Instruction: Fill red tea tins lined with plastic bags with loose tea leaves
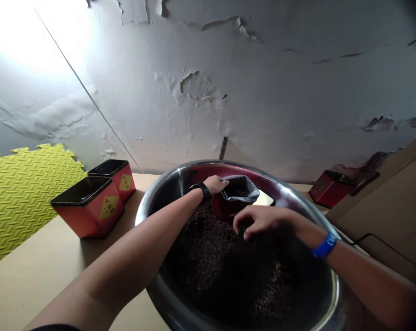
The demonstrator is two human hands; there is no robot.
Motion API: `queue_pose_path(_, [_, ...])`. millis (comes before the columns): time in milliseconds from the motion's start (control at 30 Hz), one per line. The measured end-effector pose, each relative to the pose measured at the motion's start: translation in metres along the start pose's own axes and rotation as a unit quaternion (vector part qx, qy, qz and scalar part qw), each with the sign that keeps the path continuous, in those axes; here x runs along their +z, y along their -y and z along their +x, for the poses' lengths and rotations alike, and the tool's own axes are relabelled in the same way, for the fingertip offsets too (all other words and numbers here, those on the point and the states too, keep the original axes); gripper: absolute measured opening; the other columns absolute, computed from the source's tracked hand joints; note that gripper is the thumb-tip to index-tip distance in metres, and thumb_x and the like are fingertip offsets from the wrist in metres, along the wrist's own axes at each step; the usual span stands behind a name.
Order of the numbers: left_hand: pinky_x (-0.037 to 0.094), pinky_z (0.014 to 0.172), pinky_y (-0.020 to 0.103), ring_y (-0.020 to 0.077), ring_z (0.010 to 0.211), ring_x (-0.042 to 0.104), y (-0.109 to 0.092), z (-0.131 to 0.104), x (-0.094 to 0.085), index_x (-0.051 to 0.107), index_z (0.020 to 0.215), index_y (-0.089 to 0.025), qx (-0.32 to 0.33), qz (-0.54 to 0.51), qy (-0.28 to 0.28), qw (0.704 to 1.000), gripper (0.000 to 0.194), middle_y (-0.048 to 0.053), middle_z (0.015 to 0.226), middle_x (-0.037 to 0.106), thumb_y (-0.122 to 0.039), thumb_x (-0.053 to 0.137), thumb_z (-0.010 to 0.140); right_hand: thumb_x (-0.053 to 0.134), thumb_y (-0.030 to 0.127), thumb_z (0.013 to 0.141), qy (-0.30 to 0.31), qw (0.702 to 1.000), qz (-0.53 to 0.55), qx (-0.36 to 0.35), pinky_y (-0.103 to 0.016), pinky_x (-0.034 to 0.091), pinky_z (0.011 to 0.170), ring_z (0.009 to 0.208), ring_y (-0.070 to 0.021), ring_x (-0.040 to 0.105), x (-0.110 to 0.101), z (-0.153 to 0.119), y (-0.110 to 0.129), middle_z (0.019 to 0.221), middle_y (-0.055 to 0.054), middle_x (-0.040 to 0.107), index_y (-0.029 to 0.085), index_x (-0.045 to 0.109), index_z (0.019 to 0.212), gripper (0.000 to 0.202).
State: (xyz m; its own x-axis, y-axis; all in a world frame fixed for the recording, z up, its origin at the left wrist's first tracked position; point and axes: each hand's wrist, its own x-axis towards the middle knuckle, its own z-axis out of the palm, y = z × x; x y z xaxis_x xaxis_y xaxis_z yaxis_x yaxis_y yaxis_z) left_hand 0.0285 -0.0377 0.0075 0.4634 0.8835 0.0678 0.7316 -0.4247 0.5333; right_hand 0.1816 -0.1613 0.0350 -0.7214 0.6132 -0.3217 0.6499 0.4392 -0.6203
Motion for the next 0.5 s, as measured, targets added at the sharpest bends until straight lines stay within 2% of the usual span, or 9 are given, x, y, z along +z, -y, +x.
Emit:
queue_pose_path(67, [0.039,0.053,0.019,0.0133,0.062,0.058,0.001,0.001,0.000,0.063,0.089,-0.014,0.010,0.008,-0.003,1.000,0.047,0.007,0.079,0.064,-0.050,0.035,0.080,0.059,0.032,0.068,-0.098,0.995,0.032,-0.009,-0.026,0.042,0.076,0.084,-0.0137,0.055,-0.017,-0.008,0.005,0.091,-0.002,0.060,0.017,0.059,0.091,0.028])
queue_pose_path(167, [0.039,0.056,0.019,0.0150,0.068,0.058,0.002,0.001,-0.001,0.064,0.089,-0.014,0.017,0.013,-0.005,1.000,0.047,0.007,0.082,0.064,-0.051,0.037,0.079,0.055,0.038,0.070,-0.234,0.969,0.079,0.023,-0.027,0.045,0.070,0.079,-0.0143,0.056,-0.038,-0.007,-0.004,0.092,-0.006,0.058,0.015,0.055,0.096,0.035])
queue_pose_path(233, [0.040,0.056,0.019,0.0158,0.070,0.059,0.002,0.001,-0.002,0.064,0.087,-0.014,0.016,0.013,-0.004,1.000,0.045,0.007,0.082,0.064,-0.050,0.038,0.079,0.053,0.040,0.071,-0.309,0.949,0.048,0.047,-0.028,0.046,0.067,0.077,-0.0152,0.056,-0.047,0.002,-0.013,0.091,-0.007,0.059,0.015,0.054,0.099,0.037])
queue_pose_path(300, [0.040,0.056,0.019,0.0160,0.069,0.059,0.001,0.001,-0.002,0.064,0.088,-0.014,0.012,0.006,0.002,1.000,0.043,0.007,0.081,0.064,-0.048,0.038,0.080,0.056,0.038,0.068,-0.334,0.939,-0.044,0.073,-0.029,0.044,0.071,0.081,-0.0171,0.056,-0.051,0.015,-0.018,0.094,-0.007,0.059,0.017,0.058,0.097,0.037])
queue_pose_path(400, [0.041,0.054,0.020,0.0147,0.063,0.059,-0.001,-0.002,-0.003,0.063,0.090,-0.014,-0.002,-0.012,0.018,1.000,0.042,0.007,0.079,0.064,-0.045,0.036,0.081,0.059,0.034,0.065,-0.317,0.926,-0.178,0.103,-0.029,0.041,0.077,0.084,-0.0183,0.055,-0.048,0.023,-0.011,0.094,-0.004,0.062,0.022,0.063,0.089,0.028])
queue_pose_path(467, [0.041,0.055,0.019,0.0141,0.063,0.059,-0.003,-0.004,-0.004,0.063,0.090,-0.013,-0.004,-0.015,0.017,1.000,0.042,0.007,0.079,0.065,-0.045,0.036,0.081,0.050,0.039,0.073,-0.391,0.887,-0.216,0.117,-0.028,0.040,0.074,0.080,-0.0173,0.056,-0.042,0.019,-0.002,0.086,-0.003,0.063,0.022,0.064,0.084,0.025])
queue_pose_path(500, [0.042,0.056,0.019,0.0142,0.064,0.059,-0.003,-0.004,-0.004,0.062,0.090,-0.013,-0.002,-0.013,0.014,1.000,0.042,0.008,0.079,0.065,-0.045,0.037,0.081,0.044,0.042,0.076,-0.429,0.868,-0.218,0.125,-0.028,0.040,0.071,0.076,-0.0166,0.056,-0.039,0.016,0.003,0.080,-0.003,0.063,0.021,0.064,0.081,0.029])
